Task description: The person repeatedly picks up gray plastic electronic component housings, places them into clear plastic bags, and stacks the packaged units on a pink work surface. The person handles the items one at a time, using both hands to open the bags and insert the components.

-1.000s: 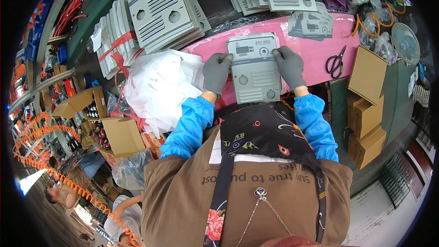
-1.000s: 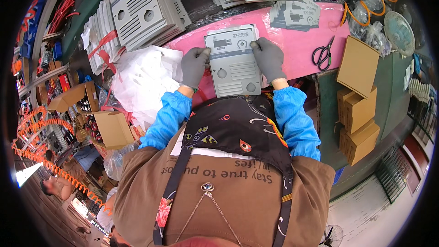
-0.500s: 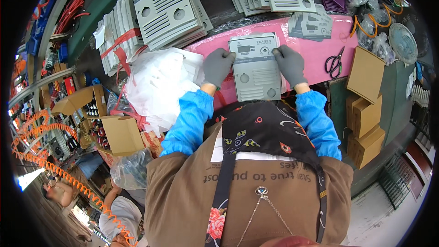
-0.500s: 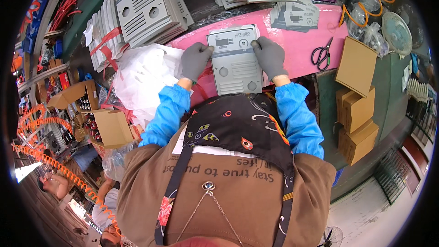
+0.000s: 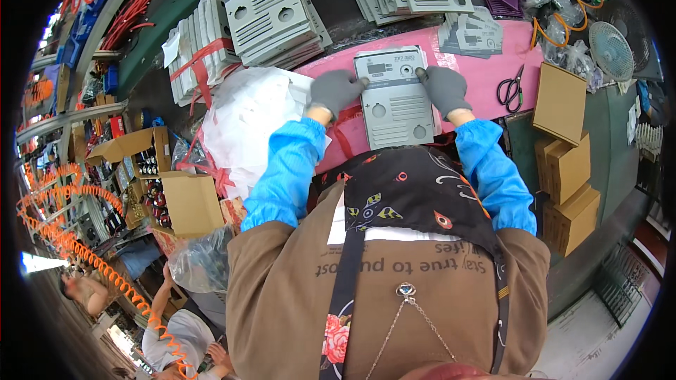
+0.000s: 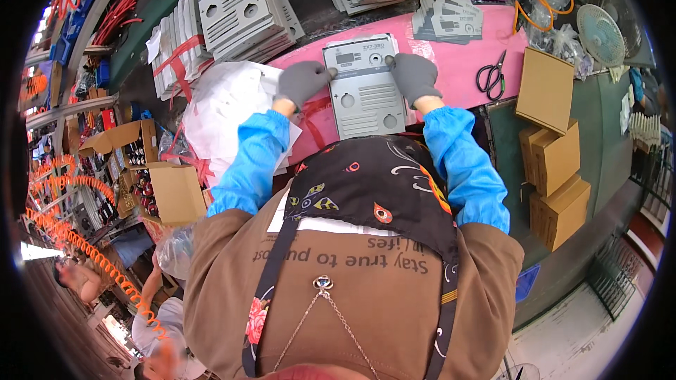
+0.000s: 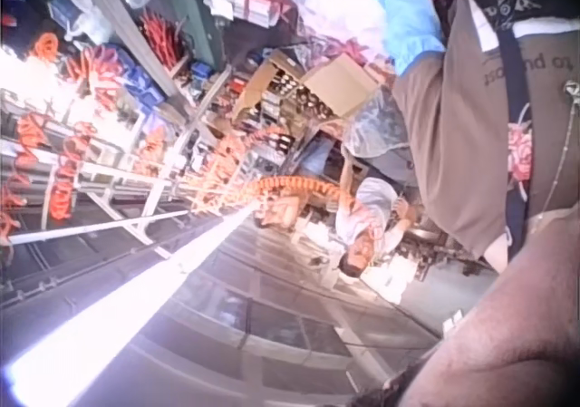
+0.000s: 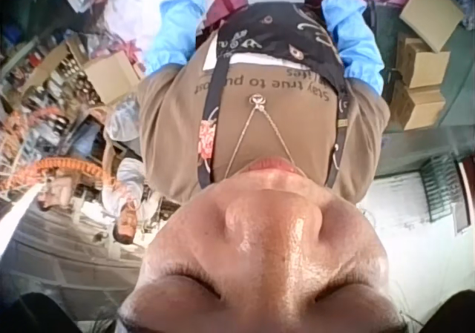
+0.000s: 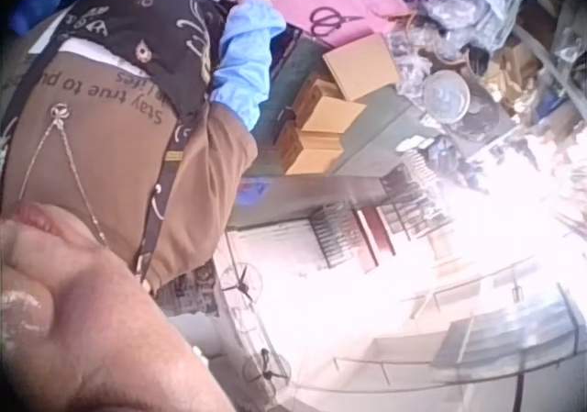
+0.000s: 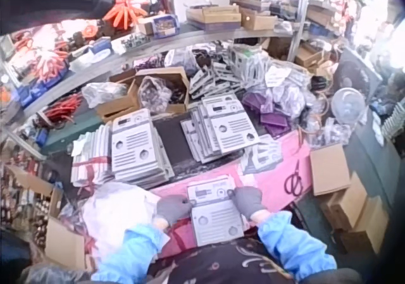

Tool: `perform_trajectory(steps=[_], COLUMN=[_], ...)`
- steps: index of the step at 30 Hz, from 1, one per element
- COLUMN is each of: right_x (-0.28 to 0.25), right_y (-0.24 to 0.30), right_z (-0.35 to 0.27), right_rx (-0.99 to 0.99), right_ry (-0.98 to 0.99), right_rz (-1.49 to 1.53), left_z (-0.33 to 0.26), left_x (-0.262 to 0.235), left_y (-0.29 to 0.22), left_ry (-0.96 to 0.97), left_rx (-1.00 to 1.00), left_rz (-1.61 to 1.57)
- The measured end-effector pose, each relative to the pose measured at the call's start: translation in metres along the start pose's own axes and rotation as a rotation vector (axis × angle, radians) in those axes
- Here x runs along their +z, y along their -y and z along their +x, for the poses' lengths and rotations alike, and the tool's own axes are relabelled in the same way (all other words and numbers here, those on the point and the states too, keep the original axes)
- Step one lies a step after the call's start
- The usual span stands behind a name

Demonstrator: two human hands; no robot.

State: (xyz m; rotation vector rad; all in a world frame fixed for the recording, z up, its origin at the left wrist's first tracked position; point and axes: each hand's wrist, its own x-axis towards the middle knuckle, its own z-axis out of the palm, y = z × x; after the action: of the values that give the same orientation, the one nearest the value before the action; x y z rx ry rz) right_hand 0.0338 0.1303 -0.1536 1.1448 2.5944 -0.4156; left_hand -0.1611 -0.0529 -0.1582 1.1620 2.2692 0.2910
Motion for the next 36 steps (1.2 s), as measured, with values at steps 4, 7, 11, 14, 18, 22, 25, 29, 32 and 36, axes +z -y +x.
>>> perform_trajectory(steps=[4, 7, 11, 14, 18, 22, 25, 29, 32, 36], right_x=[0.023, 0.036, 0.042, 0.036, 0.014, -0.019, -0.057, -0.127, -0.156, -0.147], right_y=[-0.001, -0.017, -0.031, -0.051, -0.069, -0.087, -0.094, -0.090, -0.073, -0.082], right_z=[-0.013, -0.023, -0.048, -0.069, -0.086, -0.066, -0.019, 0.073, 0.143, 0.234], right_rx=[0.098, 0.134, 0.194, 0.223, 0.204, 0.200, 0.180, 0.316, 0.251, 0.151], right_ry=[-0.072, -0.097, 0.056, 0.192, 0.178, -0.011, -0.232, -0.223, -0.305, -0.439], right_rz=[0.200, 0.553, 1.433, 1.883, 2.142, 2.057, 1.748, 1.246, 0.965, 0.471], left_z=[-0.022, -0.044, -0.026, -0.016, 0.011, 0.014, 0.013, -0.029, -0.059, -0.110], left_x=[0.036, 0.001, -0.033, -0.060, -0.055, -0.054, -0.059, -0.060, -0.040, -0.024], left_y=[-0.019, -0.072, -0.154, -0.214, -0.261, -0.258, -0.212, -0.150, -0.117, -0.090], left_ry=[-0.089, -0.081, -0.133, -0.130, -0.059, -0.137, -0.133, -0.133, -0.180, -0.175], left_rx=[-0.256, -0.181, 0.044, 0.203, 0.281, 0.228, 0.241, 0.025, -0.057, -0.232], left_rz=[-0.725, -0.884, -0.566, -0.555, -0.477, -0.688, -0.936, -0.962, -1.019, -1.141])
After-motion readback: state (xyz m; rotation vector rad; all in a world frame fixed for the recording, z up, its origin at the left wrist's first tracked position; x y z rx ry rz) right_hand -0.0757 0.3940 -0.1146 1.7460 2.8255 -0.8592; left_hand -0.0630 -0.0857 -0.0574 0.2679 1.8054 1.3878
